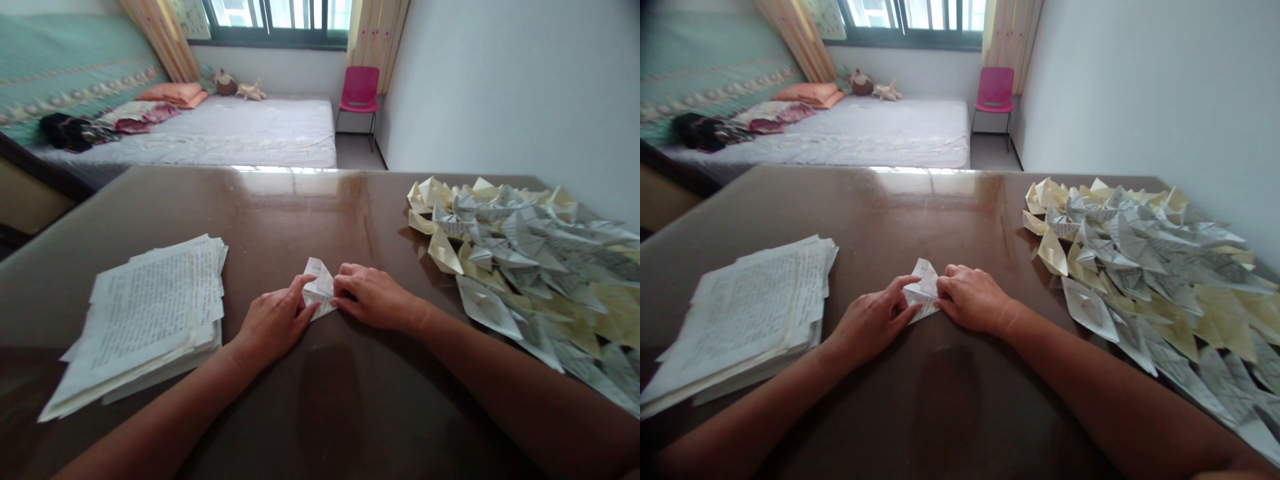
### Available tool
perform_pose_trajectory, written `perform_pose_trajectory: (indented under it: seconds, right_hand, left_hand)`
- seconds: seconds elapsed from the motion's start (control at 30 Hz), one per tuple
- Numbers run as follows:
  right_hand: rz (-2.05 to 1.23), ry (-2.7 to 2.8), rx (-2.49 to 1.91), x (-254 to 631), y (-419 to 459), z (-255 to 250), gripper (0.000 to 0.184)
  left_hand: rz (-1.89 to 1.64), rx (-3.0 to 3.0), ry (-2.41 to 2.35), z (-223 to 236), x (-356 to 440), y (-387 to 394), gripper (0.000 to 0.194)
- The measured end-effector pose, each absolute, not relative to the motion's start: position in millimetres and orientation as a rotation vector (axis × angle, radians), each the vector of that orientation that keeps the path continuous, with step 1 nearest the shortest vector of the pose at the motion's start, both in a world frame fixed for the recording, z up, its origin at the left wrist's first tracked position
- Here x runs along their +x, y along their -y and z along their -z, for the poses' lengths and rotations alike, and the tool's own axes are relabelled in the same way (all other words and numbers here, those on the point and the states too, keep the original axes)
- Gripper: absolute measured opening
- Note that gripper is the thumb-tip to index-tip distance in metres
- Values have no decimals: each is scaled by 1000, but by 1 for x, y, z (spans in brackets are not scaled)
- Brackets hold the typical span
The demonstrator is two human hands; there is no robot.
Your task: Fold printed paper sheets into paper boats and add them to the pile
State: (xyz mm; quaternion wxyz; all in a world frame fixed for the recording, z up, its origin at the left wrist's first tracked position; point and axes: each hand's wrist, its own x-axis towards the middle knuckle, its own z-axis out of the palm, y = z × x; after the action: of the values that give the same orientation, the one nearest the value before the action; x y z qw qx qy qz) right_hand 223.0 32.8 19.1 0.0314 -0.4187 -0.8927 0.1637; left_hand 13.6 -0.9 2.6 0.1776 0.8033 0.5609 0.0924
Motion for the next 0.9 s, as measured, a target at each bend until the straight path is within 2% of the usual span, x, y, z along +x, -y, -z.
perform_pose_trajectory:
  seconds: [0.33, 0.47, 0.9]
  right_hand:
    - [-650, 2659, -1285, 226, -39, -18, 15]
    - [-674, 2571, -1279, 227, -41, -11, 8]
    - [-670, 2407, -1264, 223, -44, 4, 9]
  left_hand:
    - [-272, 2361, -1565, 4, 13, 1, 38]
    - [-302, 2380, -1537, 6, 12, 1, 44]
    - [-319, 2460, -1442, 5, 16, 0, 41]
